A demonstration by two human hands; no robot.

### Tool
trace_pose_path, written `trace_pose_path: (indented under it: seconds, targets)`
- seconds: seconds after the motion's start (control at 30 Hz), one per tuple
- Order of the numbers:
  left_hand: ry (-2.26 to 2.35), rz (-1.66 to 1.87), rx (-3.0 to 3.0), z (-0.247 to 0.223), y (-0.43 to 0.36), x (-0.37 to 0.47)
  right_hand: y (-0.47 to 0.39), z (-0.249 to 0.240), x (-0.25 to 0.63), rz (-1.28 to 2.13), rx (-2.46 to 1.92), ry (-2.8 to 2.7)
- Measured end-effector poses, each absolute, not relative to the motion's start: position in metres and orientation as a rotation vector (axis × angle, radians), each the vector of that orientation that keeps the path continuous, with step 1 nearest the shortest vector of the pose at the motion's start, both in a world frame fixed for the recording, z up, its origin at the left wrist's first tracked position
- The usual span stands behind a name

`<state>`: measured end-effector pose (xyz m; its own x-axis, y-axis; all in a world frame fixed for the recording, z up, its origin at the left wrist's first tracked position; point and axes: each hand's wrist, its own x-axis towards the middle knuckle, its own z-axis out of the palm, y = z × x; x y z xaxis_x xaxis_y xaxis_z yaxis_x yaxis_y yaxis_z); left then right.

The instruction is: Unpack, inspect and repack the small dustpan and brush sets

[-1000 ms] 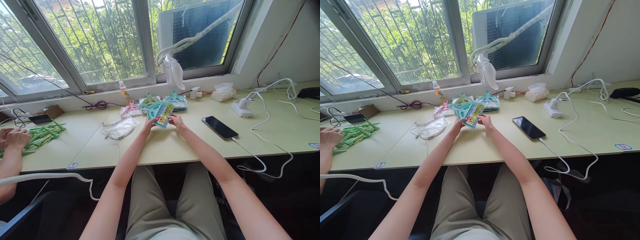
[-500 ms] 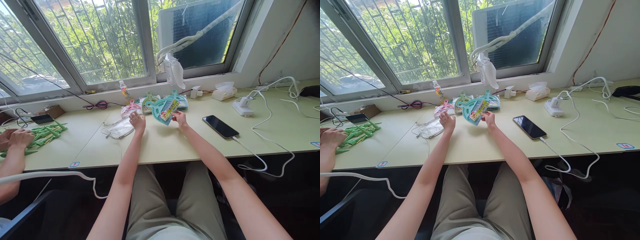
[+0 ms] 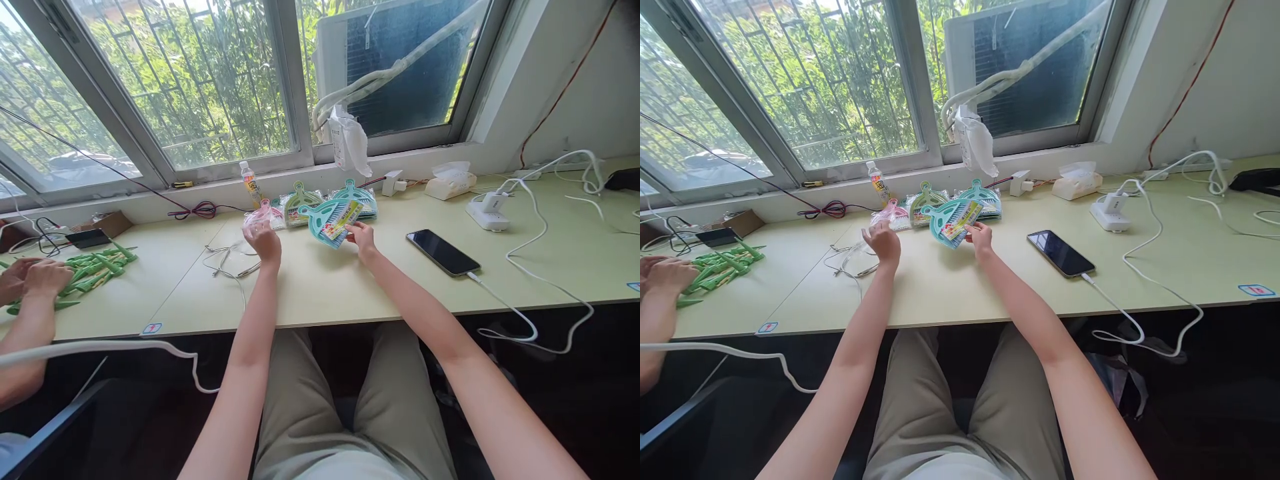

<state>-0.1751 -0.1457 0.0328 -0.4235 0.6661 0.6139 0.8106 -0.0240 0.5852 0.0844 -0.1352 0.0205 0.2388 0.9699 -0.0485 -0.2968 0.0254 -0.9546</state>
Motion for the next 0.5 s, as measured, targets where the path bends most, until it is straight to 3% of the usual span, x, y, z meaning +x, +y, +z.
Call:
trace_pose_path:
  seconds: [0.3,0.5]
  targets:
    - [-1.813,-1.287,-1.912,0.033,-0.15,-0.148,-0.138,0.024,0.088,1.172,-1.124,-0.756]
    - [-2.077,-1.193,-1.709,0.029,-0.139,-0.178,-0.14,0.024,0.088,1.175,-1.124,-0.783]
